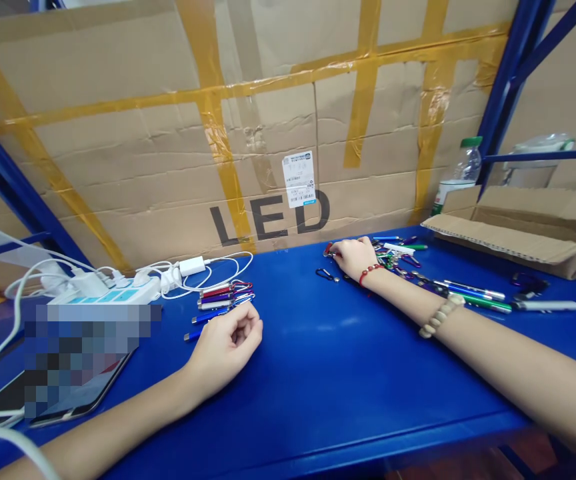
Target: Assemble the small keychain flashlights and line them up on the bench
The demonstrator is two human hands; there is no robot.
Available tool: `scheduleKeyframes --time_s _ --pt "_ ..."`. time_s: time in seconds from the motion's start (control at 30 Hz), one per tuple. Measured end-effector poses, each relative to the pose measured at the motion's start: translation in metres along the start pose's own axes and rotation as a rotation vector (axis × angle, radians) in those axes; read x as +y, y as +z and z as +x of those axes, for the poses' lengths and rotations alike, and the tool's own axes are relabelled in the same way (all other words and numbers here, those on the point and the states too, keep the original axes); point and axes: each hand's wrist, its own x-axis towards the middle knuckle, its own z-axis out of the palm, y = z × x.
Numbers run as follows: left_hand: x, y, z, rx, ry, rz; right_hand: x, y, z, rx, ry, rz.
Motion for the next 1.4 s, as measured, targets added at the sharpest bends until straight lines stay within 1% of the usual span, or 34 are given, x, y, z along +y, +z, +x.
scheduleKeyframes --time_s 0.1,0.17,0.27,0.37,0.43,0.47,0.5,0.53,0.6,0.63,0.73,0.87,0.93,1.1,1.2,1.27,1.4 --pt "0.0 0.0 0.001 0.016 -0.004 -0.037 -0.006 -0.004 -0.002 0.077 0.006 0.173" --pt "0.0 0.001 0.002 0.02 -0.005 -0.056 -0.016 -0.009 -0.005 0.145 -0.005 0.312" --pt "0.001 0.002 0.003 0.02 -0.013 -0.079 -0.043 -0.017 -0.013 0.213 -0.042 0.545" --pt "0.0 0.003 0.005 0.034 -0.029 -0.105 -0.078 -0.023 -0.027 0.198 -0.064 0.781" --pt "-0.001 0.004 0.007 0.054 -0.042 -0.12 -0.1 -0.026 -0.039 0.15 -0.071 0.904" --pt "-0.002 0.004 0.008 0.065 -0.049 -0.126 -0.109 -0.027 -0.044 0.097 -0.069 0.987" --pt "-0.003 0.004 0.009 0.074 -0.056 -0.133 -0.116 -0.028 -0.049 -0.031 -0.011 1.206" --pt "-0.004 0.005 0.01 0.078 -0.062 -0.144 -0.121 -0.029 -0.053 -0.16 0.042 1.367" --pt "-0.005 0.005 0.011 0.069 -0.065 -0.174 -0.125 -0.032 -0.059 -0.341 0.147 1.57" --pt "-0.006 0.005 0.011 0.06 -0.065 -0.19 -0.126 -0.033 -0.06 -0.394 0.188 1.616" --pt "-0.009 0.006 0.012 0.038 -0.06 -0.232 -0.125 -0.036 -0.06 -0.454 0.261 1.634" --pt "-0.009 0.006 0.012 0.041 -0.056 -0.28 -0.122 -0.039 -0.058 -0.463 0.297 1.607" --pt "-0.008 0.005 0.012 0.08 -0.066 -0.303 -0.12 -0.039 -0.057 -0.46 0.298 1.62" --pt "-0.006 0.003 0.012 0.24 -0.061 -0.353 -0.113 -0.034 -0.054 -0.503 0.326 1.659" --pt "-0.008 0.003 0.013 0.261 -0.037 -0.376 -0.112 -0.03 -0.055 -0.572 0.349 1.655" --pt "-0.009 0.002 0.013 0.255 -0.04 -0.385 -0.113 -0.03 -0.056 -0.631 0.314 1.643" --pt "-0.008 0.0 0.012 0.223 -0.072 -0.368 -0.116 -0.031 -0.059 -0.704 0.151 1.589"
